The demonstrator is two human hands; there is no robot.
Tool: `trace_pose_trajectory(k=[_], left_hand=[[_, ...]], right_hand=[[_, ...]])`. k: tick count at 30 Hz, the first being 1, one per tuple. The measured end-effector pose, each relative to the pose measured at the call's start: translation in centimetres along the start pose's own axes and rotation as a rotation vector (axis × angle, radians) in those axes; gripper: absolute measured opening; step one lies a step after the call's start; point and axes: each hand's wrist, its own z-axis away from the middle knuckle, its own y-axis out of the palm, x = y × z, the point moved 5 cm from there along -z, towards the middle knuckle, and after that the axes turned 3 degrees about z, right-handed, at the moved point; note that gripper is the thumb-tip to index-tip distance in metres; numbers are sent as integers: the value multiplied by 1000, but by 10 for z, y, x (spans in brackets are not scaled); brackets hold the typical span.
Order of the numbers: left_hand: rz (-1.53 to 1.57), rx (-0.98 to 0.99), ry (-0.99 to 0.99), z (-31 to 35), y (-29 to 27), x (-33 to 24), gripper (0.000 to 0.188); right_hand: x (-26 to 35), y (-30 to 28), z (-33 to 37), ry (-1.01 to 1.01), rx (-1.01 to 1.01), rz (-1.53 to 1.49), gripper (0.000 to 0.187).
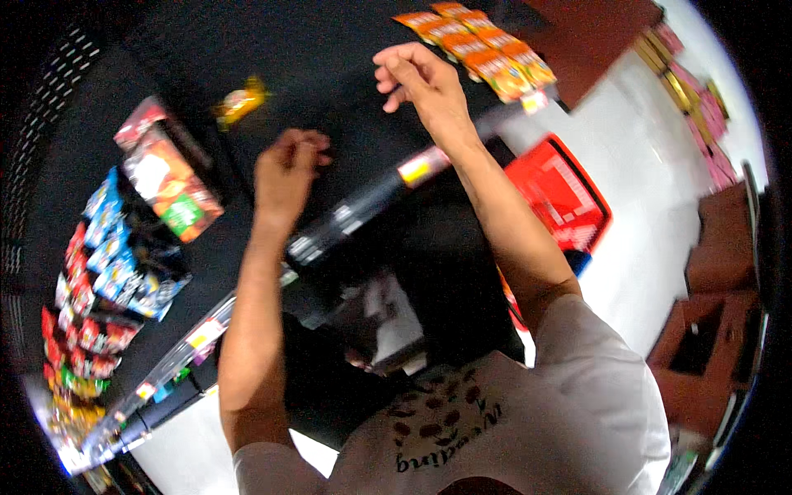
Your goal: The person wipes a black shelf surface with a blue cloth, then repeatedly picks up yellow packaged snacks from a red shopping basket and places them in neat rows on the shelf.
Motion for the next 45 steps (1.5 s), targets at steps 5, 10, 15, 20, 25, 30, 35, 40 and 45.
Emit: trace_pose_trajectory(k=[5, 10, 15, 20, 25, 30, 35, 40, 45], left_hand=[[39, 62, -61, 4, 16, 3, 24], [-27, 53, -102, 15, 11, 5, 27], [43, 20, -153, 18, 19, -7, 29], [117, 28, -173, 21, 25, -4, 29], [137, 30, -159, 23, 28, -3, 28], [139, 22, -150, 32, 31, -12, 28], [131, 94, -116, 43, 51, -29, 28], [158, 253, -70, 59, 80, -49, 24], [181, 366, -80, 72, 92, -58, 29]], right_hand=[[-26, -156, 129, 359, -287, 171, 21], [-96, -235, 273, 586, -233, 573, 21], [-143, -211, 360, 465, 214, 1180, 53], [-161, -171, 361, 499, 499, 1378, 66], [-174, -179, 359, 481, 409, 1332, 57], [-113, -205, 317, 479, -222, 498, 45], [-24, -177, 257, 622, -369, -134, 40], [24, -135, 213, 524, -267, -466, 47], [56, -90, 167, 427, -93, -565, 52]])
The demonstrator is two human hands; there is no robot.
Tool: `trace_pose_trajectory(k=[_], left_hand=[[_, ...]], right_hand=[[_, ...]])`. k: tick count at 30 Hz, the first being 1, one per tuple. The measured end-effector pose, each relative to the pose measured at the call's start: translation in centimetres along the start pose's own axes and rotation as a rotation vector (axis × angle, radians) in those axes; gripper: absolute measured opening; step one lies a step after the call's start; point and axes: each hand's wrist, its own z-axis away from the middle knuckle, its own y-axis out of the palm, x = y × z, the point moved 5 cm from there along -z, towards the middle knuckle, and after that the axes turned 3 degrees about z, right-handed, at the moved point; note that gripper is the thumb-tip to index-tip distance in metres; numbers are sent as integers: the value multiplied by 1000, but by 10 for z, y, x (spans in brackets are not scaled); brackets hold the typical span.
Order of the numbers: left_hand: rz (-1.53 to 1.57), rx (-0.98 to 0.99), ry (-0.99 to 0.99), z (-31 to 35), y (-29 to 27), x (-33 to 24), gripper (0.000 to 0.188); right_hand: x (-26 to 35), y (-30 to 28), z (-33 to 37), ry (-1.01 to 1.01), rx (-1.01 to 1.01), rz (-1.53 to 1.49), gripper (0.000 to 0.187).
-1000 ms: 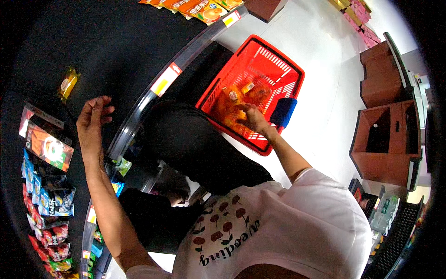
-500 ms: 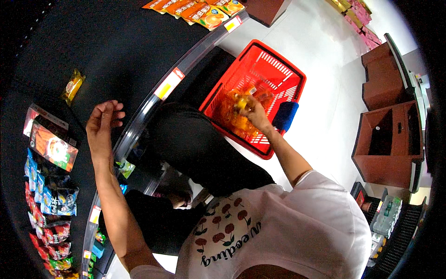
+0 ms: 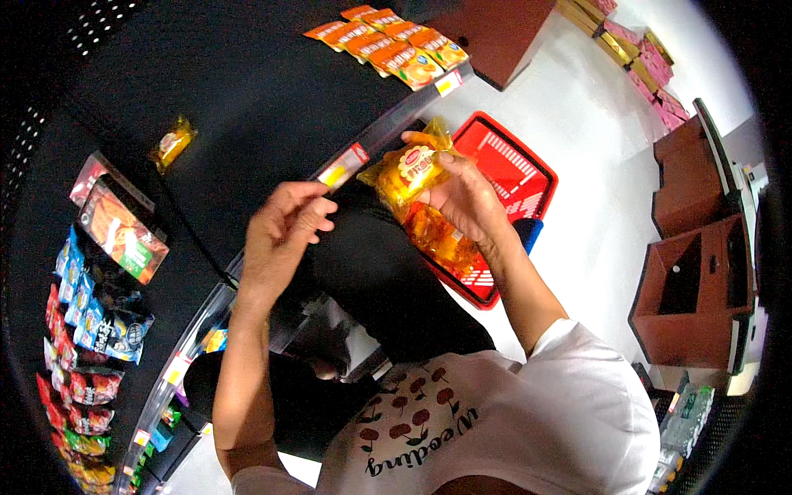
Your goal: The person wipes a black shelf surface with a blue cloth, then repeatedly picks up yellow packaged snacks from a red shopping basket and places them in neat rows on the shelf.
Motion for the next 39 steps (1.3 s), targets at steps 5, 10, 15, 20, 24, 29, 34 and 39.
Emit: trace_pose_trajectory(k=[5, 10, 15, 20, 24, 29, 34, 39], left_hand=[[34, 50, -16, 7, 0, -3, 31], [49, 1, -32, 14, -15, -7, 32], [141, -144, 6, 24, -37, -8, 39], [105, -254, 34, 28, -62, -9, 47], [132, -238, 73, 31, -70, -13, 38], [182, -246, 92, 33, -76, -13, 27], [135, -329, 60, 37, -88, -5, 20], [138, -304, 65, 38, -93, 1, 19]], right_hand=[[-3, 49, -23, 21, 123, 83, 62], [-18, 79, -40, 48, 232, 80, 62], [-27, 96, -50, 111, 295, 127, 57], [-41, 109, -56, 230, 343, 297, 60], [-57, 122, -60, 307, 493, 339, 69], [-65, 138, -70, 310, 607, 363, 71], [-76, 139, -75, 340, 604, 290, 68], [-80, 135, -75, 318, 577, 333, 63]])
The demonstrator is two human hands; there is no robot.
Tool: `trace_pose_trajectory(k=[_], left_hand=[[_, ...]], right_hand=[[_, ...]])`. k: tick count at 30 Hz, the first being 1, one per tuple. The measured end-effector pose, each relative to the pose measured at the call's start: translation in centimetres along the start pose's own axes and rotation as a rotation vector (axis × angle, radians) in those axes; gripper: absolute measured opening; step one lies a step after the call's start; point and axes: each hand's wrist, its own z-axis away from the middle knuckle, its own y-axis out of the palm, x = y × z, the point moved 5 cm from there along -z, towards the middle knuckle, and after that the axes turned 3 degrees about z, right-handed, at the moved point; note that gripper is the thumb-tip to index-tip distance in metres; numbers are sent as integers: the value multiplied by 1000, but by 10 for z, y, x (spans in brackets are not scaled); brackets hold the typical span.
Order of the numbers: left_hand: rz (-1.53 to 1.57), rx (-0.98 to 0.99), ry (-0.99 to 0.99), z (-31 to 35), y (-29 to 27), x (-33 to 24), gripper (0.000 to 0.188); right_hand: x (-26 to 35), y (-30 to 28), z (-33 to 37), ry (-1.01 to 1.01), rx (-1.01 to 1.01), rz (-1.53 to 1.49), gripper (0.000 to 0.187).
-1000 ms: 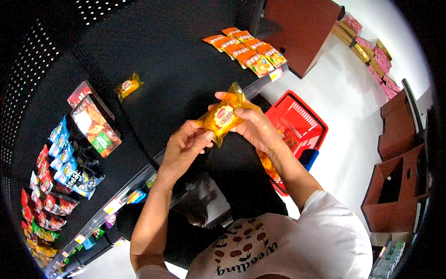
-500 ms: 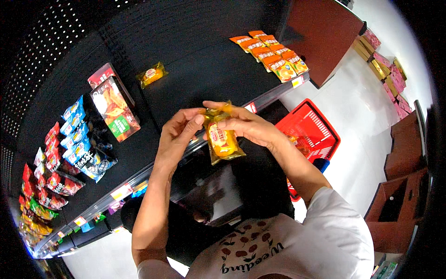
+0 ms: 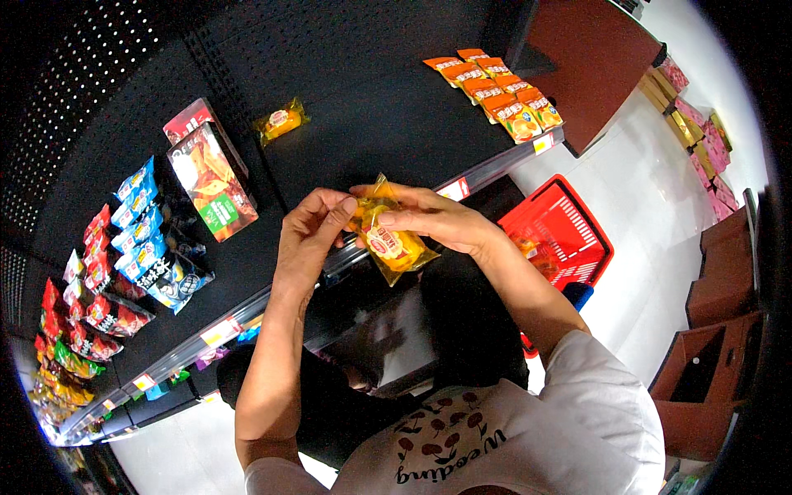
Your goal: The person wipes a black shelf surface with a blue cloth, then repeatedly picks up yellow packaged snacks from a red shopping basket and places them in neat rows on the shelf.
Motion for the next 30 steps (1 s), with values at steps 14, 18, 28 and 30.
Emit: trace_pose_trajectory(k=[14, 18, 28, 30], left_hand=[[252, -161, -261, 1, -8, 31, 42], [217, -264, -192, -11, -28, 30, 40], [-92, -712, 80, -72, -90, 57, 44], [-113, -765, 71, -80, -99, 64, 37]], right_hand=[[-2, -33, -36, -259, -355, -191, 41], [10, -31, -48, -180, -391, 78, 43], [-2, -90, -147, -181, -599, 710, 32], [-9, -95, -160, -165, -687, 736, 29]])
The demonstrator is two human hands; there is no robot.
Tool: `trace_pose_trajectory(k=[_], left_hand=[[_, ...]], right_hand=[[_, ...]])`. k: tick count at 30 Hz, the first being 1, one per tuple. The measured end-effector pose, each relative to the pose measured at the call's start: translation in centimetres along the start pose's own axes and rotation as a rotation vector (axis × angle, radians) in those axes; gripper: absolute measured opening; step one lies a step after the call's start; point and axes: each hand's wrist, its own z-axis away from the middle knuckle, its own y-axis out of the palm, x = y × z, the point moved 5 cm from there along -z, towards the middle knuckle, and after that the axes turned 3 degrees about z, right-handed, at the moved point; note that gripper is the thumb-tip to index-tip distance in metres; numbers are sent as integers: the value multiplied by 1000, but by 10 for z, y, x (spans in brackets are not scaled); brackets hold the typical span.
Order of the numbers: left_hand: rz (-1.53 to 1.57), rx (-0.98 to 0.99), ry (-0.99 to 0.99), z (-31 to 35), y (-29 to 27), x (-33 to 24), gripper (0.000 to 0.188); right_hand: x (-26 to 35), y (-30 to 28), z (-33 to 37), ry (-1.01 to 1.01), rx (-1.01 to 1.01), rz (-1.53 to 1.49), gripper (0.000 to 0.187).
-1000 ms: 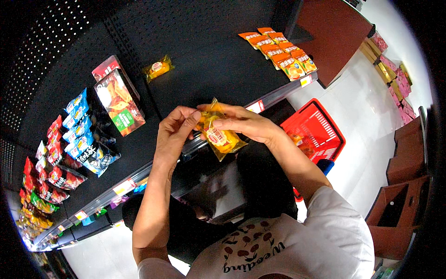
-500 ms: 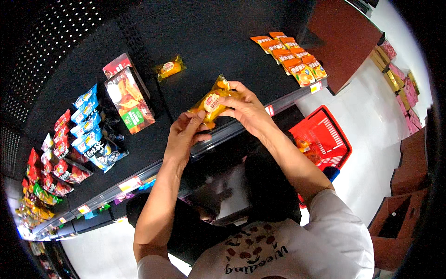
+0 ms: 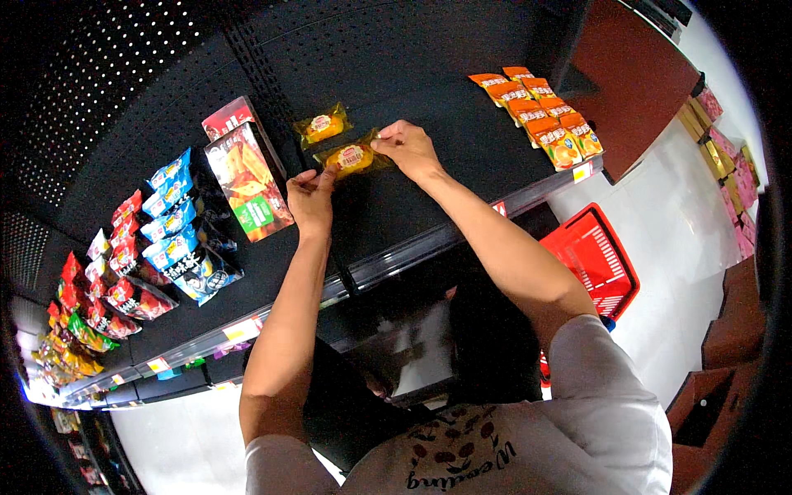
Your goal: The person wipes a black shelf surface with a blue cloth, then repeatedly picks up yellow packaged snacks from a red shopping basket and places them in neat rows on the shelf.
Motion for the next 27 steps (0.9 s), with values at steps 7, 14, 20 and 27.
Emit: trace_pose_trajectory(k=[7, 14, 20, 27], left_hand=[[-38, 43, 80, -39, 4, 32, 17], [-9, 61, 134, -49, 13, 24, 26], [-44, 51, 121, -54, 19, 33, 36], [-156, 56, 145, -62, 12, 38, 47]], right_hand=[[-6, 31, -26, -15, -65, -15, 21], [-22, 55, -44, -32, -63, -34, 19], [-23, 61, -55, -91, -65, 14, 21], [-13, 62, -54, -145, -9, 111, 25]])
